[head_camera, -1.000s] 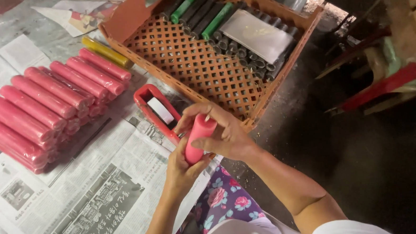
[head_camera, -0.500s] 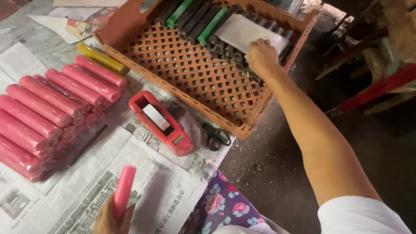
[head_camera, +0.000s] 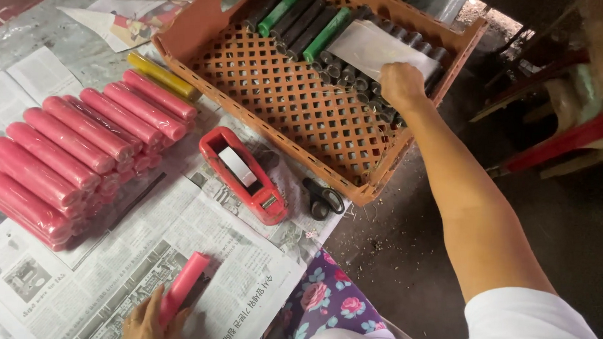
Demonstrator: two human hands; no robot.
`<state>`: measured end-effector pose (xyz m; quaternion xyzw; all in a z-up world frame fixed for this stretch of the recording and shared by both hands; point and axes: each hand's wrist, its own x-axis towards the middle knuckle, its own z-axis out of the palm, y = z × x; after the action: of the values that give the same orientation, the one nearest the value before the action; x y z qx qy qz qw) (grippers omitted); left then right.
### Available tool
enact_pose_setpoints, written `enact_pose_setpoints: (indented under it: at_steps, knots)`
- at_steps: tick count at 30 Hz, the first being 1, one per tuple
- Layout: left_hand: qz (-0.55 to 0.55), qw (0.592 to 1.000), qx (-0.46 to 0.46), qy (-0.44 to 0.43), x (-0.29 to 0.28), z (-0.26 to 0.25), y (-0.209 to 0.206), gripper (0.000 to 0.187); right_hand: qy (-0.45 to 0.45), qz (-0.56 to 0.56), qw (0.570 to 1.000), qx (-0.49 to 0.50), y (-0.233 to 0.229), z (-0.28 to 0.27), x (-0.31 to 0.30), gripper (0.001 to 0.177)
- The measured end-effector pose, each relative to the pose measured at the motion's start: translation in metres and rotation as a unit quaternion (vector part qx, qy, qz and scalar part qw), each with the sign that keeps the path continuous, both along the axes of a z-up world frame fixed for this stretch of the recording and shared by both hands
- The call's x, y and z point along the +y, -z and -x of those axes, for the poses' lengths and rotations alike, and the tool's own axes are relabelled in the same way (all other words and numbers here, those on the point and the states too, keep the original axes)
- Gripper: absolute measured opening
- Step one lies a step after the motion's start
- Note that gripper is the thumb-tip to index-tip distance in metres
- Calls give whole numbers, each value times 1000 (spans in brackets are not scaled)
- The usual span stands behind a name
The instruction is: Wrapping individual candles in paper and securing them with tape from a dispenser.
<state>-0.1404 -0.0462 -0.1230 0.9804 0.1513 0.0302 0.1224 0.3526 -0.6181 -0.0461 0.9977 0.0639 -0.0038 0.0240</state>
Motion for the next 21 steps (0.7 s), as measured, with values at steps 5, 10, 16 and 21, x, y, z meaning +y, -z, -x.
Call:
enact_pose_setpoints:
  at_steps: [5,10,16,21]
  knots:
    - [-36,999,-33,-15,-22,10,0,84,7,-17,1000,-8,3,-4,-7,19]
    - [-78,985,-152,10,-29,12,-2,72,40,-189,980,-42,-7,4,-14,38]
    - [-46,989,-143,18,-32,13,-16,70,62,-290,950,-100,-16,-5,-30,42]
    - [0,997,-62,38,-32,10,-10,73,-65,-167,952,-248,-79,14,34,30]
